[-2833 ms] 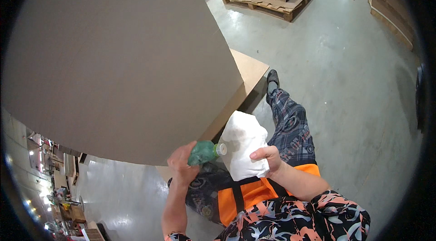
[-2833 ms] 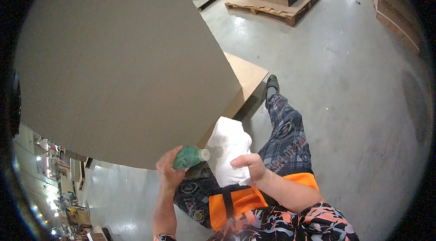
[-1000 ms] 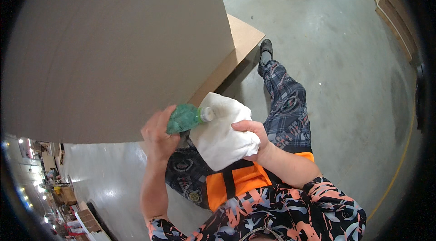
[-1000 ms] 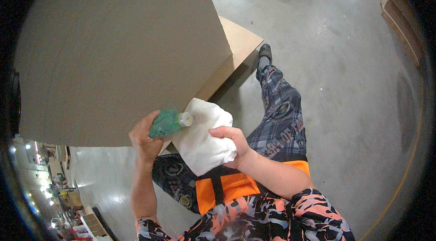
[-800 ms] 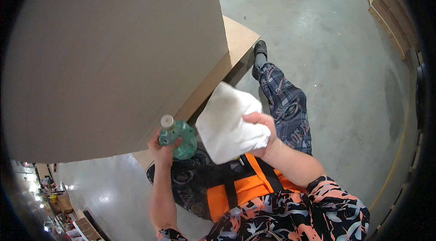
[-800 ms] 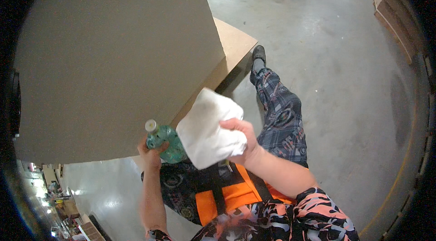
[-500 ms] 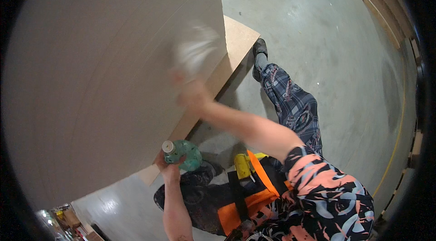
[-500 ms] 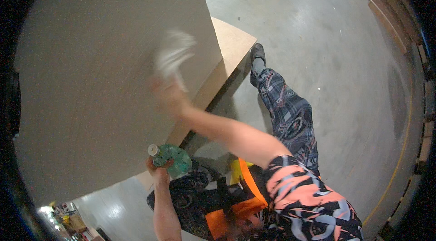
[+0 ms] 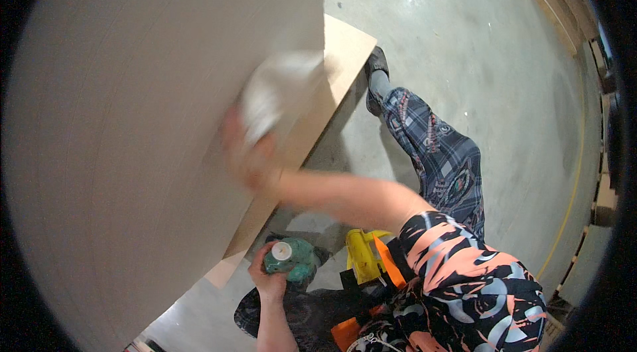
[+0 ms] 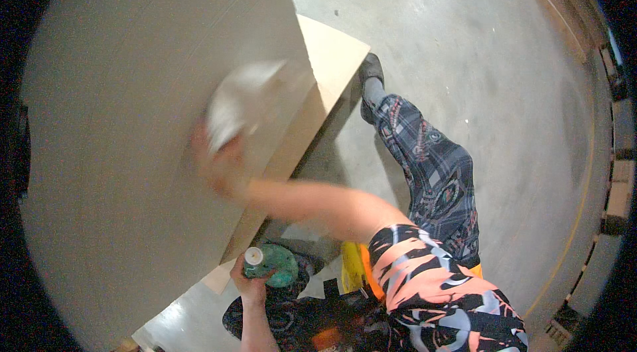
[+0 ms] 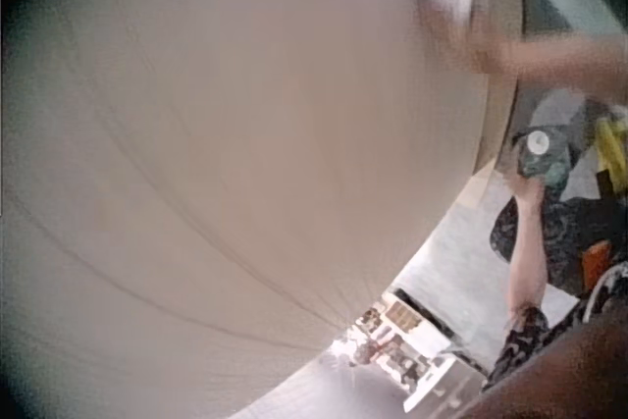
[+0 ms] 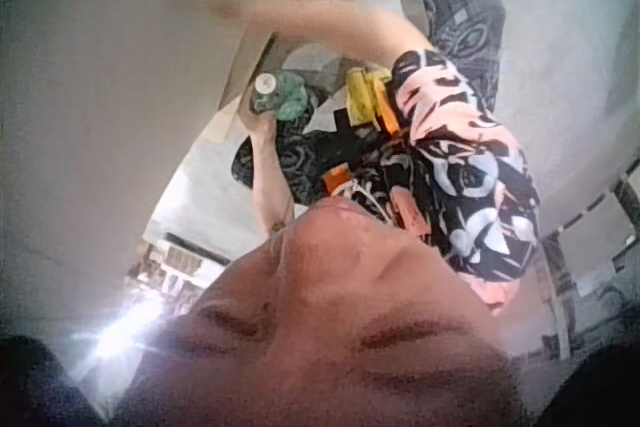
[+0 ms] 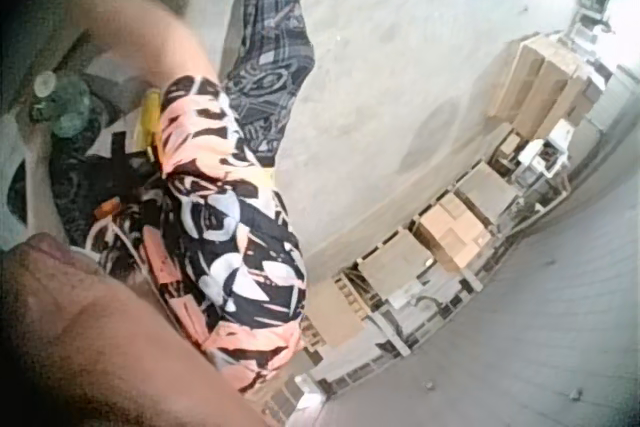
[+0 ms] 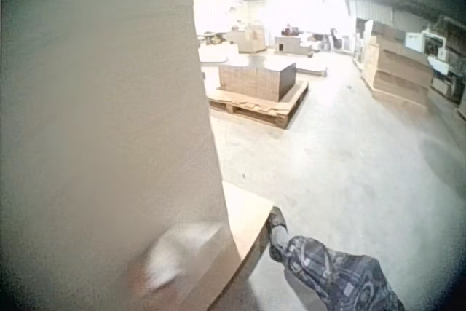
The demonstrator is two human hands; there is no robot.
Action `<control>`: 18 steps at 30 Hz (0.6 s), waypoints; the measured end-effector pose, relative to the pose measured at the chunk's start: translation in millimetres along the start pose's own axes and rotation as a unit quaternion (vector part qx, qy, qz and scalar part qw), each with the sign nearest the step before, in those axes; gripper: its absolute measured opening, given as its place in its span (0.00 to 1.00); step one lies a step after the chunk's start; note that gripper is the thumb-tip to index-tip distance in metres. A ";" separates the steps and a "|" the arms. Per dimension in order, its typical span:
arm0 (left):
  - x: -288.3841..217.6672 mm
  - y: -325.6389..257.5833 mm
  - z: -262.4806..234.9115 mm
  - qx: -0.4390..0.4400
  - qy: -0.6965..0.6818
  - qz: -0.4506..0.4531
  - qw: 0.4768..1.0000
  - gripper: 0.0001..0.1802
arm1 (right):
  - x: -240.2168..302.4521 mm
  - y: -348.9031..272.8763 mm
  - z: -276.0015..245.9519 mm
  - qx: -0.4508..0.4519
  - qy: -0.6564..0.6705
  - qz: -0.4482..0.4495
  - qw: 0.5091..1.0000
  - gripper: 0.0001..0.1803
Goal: The person cleans furniture panels by applying liquid from a bottle onto a cloth and wiping the surfaces and edges of the stacked white panels.
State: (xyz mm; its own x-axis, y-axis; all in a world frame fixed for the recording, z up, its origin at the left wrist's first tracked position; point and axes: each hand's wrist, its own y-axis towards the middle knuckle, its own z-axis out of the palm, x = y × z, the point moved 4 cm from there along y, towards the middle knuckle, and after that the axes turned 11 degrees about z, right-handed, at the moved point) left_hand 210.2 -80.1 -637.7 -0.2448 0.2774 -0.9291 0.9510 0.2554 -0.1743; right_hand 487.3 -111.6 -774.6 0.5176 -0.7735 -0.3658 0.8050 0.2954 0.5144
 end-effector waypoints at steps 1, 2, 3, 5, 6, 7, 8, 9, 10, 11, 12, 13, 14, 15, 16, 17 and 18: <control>11.4 -4.9 -6.8 -0.037 -0.023 -0.036 0.998 0.23 | -48.5 -10.8 23.2 -0.117 -0.052 0.015 0.992 0.32; 21.4 -7.9 -13.5 -0.065 -0.052 -0.072 0.994 0.23 | -93.1 -15.4 68.0 -0.234 -0.119 0.050 0.964 0.30; 24.7 -9.7 -15.2 -0.056 -0.032 -0.070 0.995 0.23 | -125.2 -17.2 124.9 -0.332 -0.184 0.086 0.921 0.28; 18.2 -7.2 -11.8 -0.024 0.018 -0.042 0.999 0.23 | -60.8 8.0 99.2 -0.177 0.142 0.084 0.970 0.24; 18.4 -8.9 -9.9 -0.017 0.022 -0.021 0.999 0.23 | -17.0 24.1 84.9 -0.097 0.349 0.139 0.921 0.21; 22.7 -11.4 -9.1 -0.011 0.023 0.000 1.000 0.23 | 18.4 37.4 100.8 0.059 0.593 0.190 0.780 0.21; 21.1 -15.0 -6.6 -0.011 0.028 0.017 0.999 0.22 | 53.1 46.7 116.3 0.153 0.763 0.296 0.554 0.22; 18.4 -23.5 -7.8 -0.023 0.038 0.013 0.999 0.22 | 49.4 53.7 143.3 0.242 0.857 0.330 0.313 0.23; 9.6 -27.4 -6.8 -0.030 0.048 0.014 0.998 0.21 | 48.0 65.9 172.9 0.317 0.886 0.334 0.052 0.25; 3.1 -26.8 -4.6 -0.037 0.061 0.019 0.997 0.21 | 47.4 79.9 192.8 0.370 0.849 0.312 -0.213 0.26; 2.4 -27.2 -3.9 -0.042 0.059 0.030 0.997 0.21 | 46.9 85.3 194.1 0.398 0.748 0.264 -0.461 0.27; 2.7 -27.8 -4.3 -0.043 0.058 0.040 0.997 0.20 | 24.7 66.0 187.8 0.396 0.814 0.140 -0.402 0.27; 1.2 -29.9 -5.1 -0.048 0.062 0.038 0.996 0.20 | -0.8 47.3 180.4 0.334 0.872 0.041 -0.356 0.24; -6.4 -30.4 -7.4 -0.065 0.035 0.039 0.996 0.20 | -28.5 26.5 186.8 0.216 0.933 -0.059 -0.283 0.20; -5.0 -31.2 -12.0 -0.075 0.004 0.039 0.996 0.20 | -48.3 8.0 198.9 0.089 0.962 -0.164 -0.197 0.17; -0.6 -37.5 -16.7 -0.094 -0.026 0.043 0.994 0.20 | -55.1 5.2 205.9 -0.006 0.964 -0.237 -0.122 0.14; 5.1 -42.2 -17.5 -0.111 -0.085 0.017 0.990 0.20 | -48.9 19.9 208.1 -0.079 0.959 -0.270 -0.046 0.16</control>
State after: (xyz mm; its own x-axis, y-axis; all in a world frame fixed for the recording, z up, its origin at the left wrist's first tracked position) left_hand 165.6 -73.3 -629.4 -0.1605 0.1346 -0.9778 0.8888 0.4506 -0.0838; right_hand 417.7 -184.6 -585.1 -0.6491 0.6493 0.3963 0.7341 0.6712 0.1027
